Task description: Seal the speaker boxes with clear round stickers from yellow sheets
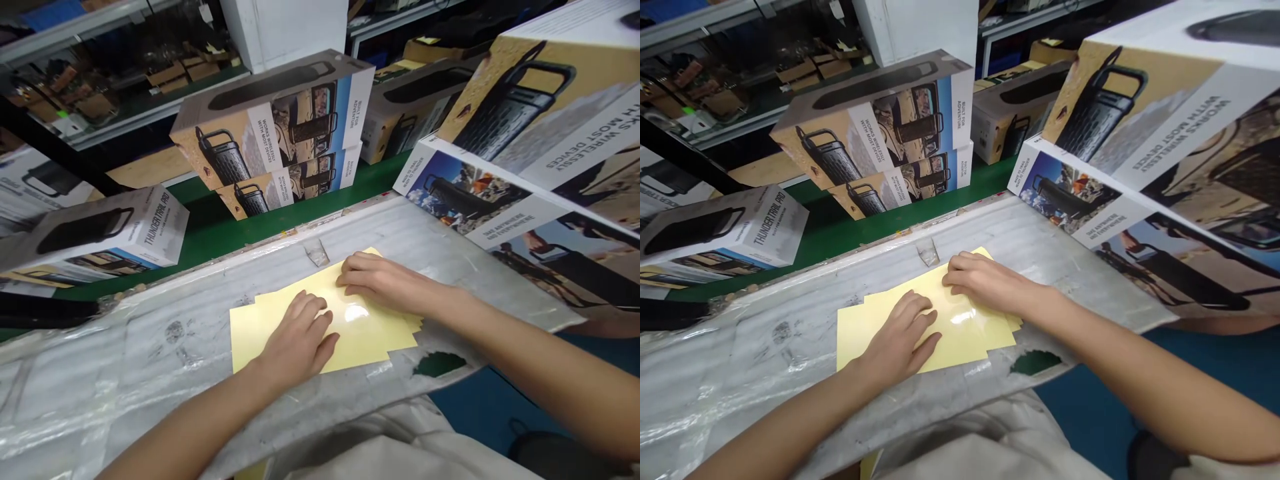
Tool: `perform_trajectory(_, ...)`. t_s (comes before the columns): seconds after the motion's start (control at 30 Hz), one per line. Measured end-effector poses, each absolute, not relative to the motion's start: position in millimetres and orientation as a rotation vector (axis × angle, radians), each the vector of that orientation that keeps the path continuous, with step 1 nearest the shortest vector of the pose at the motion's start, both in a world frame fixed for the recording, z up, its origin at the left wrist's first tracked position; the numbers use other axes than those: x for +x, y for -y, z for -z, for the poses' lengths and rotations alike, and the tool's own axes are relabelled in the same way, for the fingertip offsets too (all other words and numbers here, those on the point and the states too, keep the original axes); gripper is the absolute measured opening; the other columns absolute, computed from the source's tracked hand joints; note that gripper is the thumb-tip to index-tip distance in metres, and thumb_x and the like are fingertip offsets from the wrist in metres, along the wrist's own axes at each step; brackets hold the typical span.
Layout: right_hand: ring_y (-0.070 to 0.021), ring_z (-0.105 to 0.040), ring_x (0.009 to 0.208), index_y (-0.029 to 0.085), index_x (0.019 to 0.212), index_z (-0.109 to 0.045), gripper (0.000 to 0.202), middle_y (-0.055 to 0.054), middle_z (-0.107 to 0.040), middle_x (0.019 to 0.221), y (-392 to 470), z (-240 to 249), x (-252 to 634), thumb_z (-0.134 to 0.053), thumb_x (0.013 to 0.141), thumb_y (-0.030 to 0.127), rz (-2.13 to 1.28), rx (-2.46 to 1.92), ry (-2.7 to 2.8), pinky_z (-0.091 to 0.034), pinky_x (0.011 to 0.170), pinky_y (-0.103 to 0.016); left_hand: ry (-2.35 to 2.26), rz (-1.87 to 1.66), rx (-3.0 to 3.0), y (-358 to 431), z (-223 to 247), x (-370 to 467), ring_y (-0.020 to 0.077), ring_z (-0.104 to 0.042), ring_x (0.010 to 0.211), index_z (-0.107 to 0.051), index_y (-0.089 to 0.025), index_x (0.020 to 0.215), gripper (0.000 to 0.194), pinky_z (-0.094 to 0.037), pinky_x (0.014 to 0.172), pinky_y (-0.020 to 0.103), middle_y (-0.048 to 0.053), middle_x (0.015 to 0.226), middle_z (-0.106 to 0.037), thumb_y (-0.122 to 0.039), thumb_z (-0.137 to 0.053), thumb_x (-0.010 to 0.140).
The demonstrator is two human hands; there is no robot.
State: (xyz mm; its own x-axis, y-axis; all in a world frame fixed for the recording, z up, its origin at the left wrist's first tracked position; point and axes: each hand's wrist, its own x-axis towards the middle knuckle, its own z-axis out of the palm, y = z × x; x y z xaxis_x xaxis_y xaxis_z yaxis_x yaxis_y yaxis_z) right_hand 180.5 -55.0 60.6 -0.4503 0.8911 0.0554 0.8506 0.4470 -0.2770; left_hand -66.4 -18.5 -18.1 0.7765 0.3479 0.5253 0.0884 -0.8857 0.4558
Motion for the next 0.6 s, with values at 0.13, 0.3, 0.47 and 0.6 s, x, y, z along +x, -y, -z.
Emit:
perform_trajectory(0.13,-0.0226,-0.055,0.087,0.017,0.09,-0.073,0.028,-0.007,-0.06,0.087,30.3,-64.7,186.9,-0.048,0.103,0.017,-0.483,-1.406,2.654,-0.041,0.074,-0.033,-0.33,-0.88,2.585,19.5,14.6,-64.8,0.0247,-0.061,0.108,-0.056,-0.017,0.112,0.016,-0.049,0.111,0.054,0.012,0.109,-0.063,-0.022,-0.056,0.097)
perform_trajectory(0.3,-0.0208,-0.051,0.082,0.017,0.077,-0.065,0.033,-0.005,-0.055,0.081,28.9,-71.0,180.9,-0.044,0.1,0.008,-0.617,-1.367,2.676,-0.036,0.069,-0.032,-0.361,-0.86,2.597,23.4,14.1,-63.4,0.0248,-0.06,0.107,-0.055,-0.017,0.112,0.016,-0.049,0.111,0.055,0.011,0.11,-0.063,-0.022,-0.054,0.096)
perform_trajectory(0.47,-0.0212,-0.055,0.086,0.019,0.091,-0.069,0.032,-0.007,-0.056,0.089,34.1,-66.7,182.7,-0.04,0.103,0.014,-0.665,-1.4,2.576,-0.04,0.073,-0.032,-0.406,-0.847,2.608,25.7,16.6,-64.1,0.0252,-0.061,0.108,-0.056,-0.017,0.111,0.018,-0.047,0.113,0.056,0.011,0.11,-0.064,-0.022,-0.055,0.094)
perform_trajectory(0.6,-0.0218,-0.057,0.085,0.022,0.084,-0.07,0.038,-0.007,-0.057,0.09,39.1,-62.7,184.0,-0.039,0.105,0.019,-0.649,-1.437,2.515,-0.04,0.071,-0.032,-0.408,-0.847,2.615,26.4,20.7,-64.2,0.0255,-0.06,0.108,-0.056,-0.017,0.111,0.02,-0.047,0.113,0.056,0.012,0.111,-0.065,-0.024,-0.057,0.092)
